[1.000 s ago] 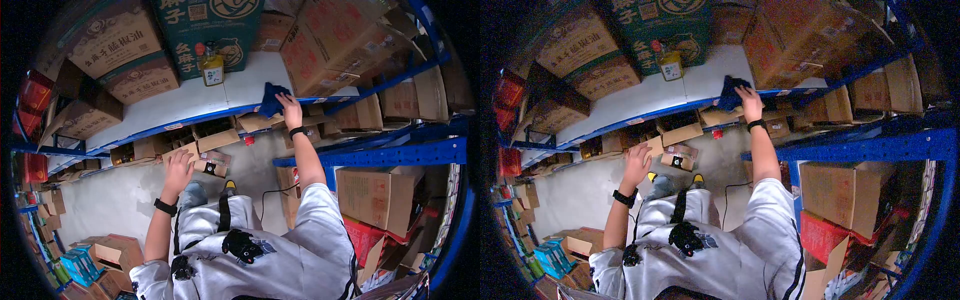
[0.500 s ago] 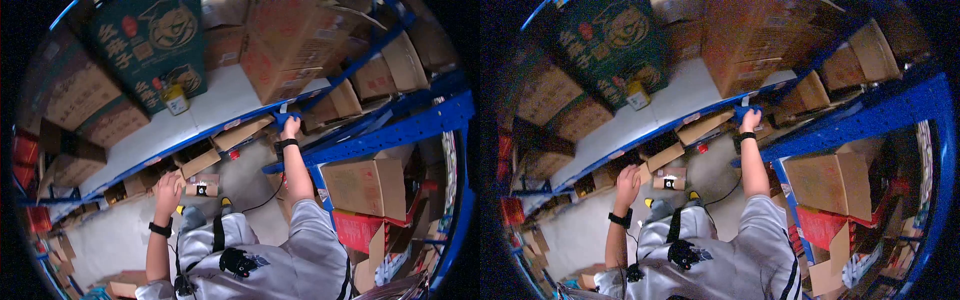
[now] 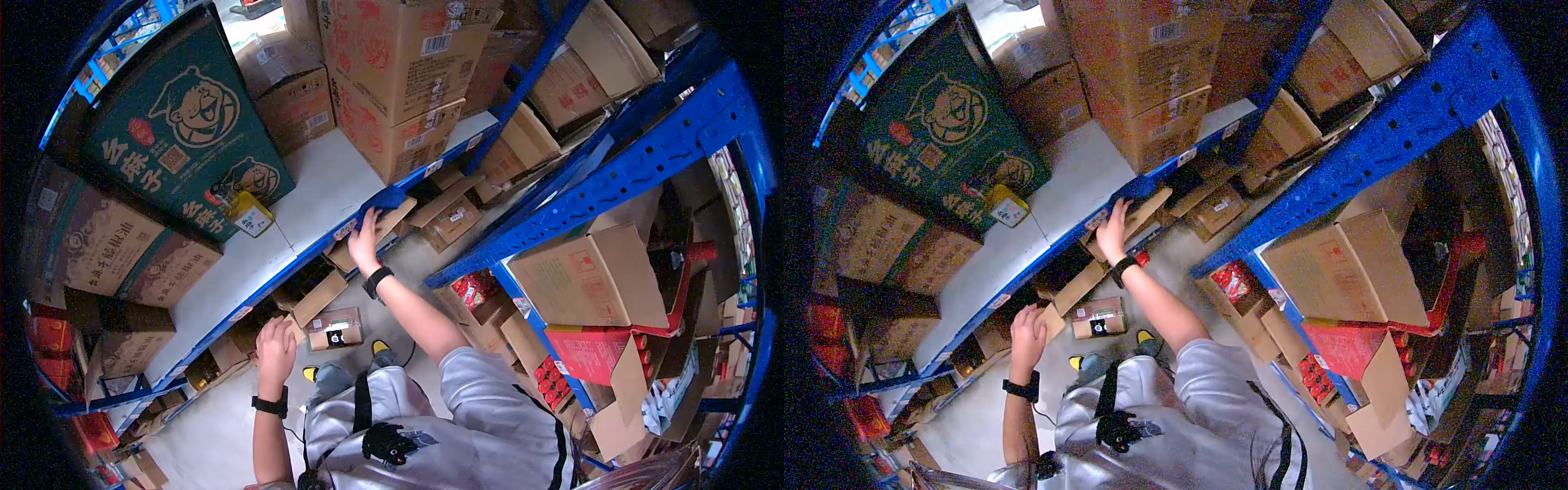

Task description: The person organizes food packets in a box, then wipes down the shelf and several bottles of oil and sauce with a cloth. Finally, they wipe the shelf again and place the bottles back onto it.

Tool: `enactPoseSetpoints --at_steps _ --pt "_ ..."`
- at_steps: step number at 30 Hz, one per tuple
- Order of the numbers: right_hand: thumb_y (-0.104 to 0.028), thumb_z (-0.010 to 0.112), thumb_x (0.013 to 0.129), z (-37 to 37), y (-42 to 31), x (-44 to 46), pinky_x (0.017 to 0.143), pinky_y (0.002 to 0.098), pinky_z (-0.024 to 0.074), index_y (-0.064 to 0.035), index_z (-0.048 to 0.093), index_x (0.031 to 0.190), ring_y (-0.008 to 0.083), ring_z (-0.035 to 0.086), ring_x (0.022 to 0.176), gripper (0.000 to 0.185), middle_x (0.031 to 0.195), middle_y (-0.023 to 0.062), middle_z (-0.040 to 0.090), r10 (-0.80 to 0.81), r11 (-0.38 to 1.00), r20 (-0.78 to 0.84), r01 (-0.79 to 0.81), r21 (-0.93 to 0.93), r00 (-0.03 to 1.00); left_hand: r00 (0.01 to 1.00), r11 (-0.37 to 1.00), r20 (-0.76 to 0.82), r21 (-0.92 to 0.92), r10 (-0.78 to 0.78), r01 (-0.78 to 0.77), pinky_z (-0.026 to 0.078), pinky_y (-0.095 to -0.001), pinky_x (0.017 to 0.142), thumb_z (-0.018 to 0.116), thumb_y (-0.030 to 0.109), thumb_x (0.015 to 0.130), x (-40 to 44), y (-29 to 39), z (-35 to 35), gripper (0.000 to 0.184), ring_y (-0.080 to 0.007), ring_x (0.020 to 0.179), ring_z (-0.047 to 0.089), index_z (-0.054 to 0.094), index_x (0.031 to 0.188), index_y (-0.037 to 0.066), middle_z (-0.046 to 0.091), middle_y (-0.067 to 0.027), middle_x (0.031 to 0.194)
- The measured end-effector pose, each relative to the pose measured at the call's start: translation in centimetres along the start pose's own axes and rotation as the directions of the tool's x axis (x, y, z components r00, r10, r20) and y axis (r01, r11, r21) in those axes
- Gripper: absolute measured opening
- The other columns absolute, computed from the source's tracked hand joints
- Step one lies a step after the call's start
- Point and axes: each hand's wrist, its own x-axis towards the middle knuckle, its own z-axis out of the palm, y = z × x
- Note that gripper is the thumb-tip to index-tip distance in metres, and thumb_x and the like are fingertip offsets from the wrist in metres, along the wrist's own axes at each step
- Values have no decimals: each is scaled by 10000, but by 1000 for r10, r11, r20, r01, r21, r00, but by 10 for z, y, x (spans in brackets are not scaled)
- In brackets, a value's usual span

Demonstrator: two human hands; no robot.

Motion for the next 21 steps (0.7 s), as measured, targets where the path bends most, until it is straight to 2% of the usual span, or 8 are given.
enactPoseSetpoints --at_steps 3,5,7,11,13,14,17,21 --pt "-13 484 811 -8 -6 4 1091 370 148 103 135 1348 387 152 1325 650 1399 310 160 139 990 130 -141 8 982 999 999 -3 3 42 -42 354 -430 932 561 113 780 10 12 0 249 -311 1092 481 576 1019 44 548 -126 1107" --pt "-24 476 787 -23 -11 24 1096 340 108 139 94 1333 343 160 1332 687 1406 285 184 177 968 126 -196 154 976 998 998 -1 -4 70 -70 353 -430 934 560 115 781 11 18 -1 251 -311 1098 479 578 1020 41 548 -128 1111" --pt "10 427 750 -43 5 59 1090 330 121 111 50 1352 296 172 1326 717 1417 246 183 289 932 138 -311 185 947 999 999 5 -1 49 -49 351 -428 938 557 113 781 14 22 -5 249 -312 1106 475 582 1018 39 546 -132 1118" --pt "-13 441 843 -70 78 133 1039 311 242 63 4 1375 282 315 1265 693 1392 224 270 233 894 115 -259 366 966 1000 1000 -23 14 18 -18 347 -428 952 567 87 774 7 19 -11 244 -315 1116 470 585 1013 40 545 -134 1124" --pt "52 390 836 -72 60 132 959 332 339 -21 104 1365 234 425 1126 606 1268 147 395 278 899 13 -265 347 960 1000 999 -19 37 -8 9 346 -428 959 571 80 771 3 16 -11 250 -316 1118 469 581 1018 40 543 -132 1134" --pt "50 399 825 -72 51 126 962 308 334 -22 67 1385 229 416 1149 655 1303 155 370 308 917 24 -303 259 951 1000 999 -12 28 -23 24 345 -429 961 568 84 774 1 14 -11 253 -315 1120 467 578 1023 41 541 -131 1138" --pt "-7 429 812 -56 30 87 1036 353 263 22 77 1382 320 359 1223 671 1355 249 307 131 982 -43 -135 -135 991 998 998 11 17 -54 54 343 -428 963 564 98 779 -3 12 -8 257 -312 1126 464 576 1031 48 540 -130 1141" --pt "-1 426 796 -22 18 17 1078 330 176 60 37 1377 313 204 1320 702 1415 262 184 78 991 202 -98 91 976 999 999 30 -5 -35 35 341 -436 958 560 130 784 5 19 6 263 -314 1119 466 577 1036 60 538 -133 1139"
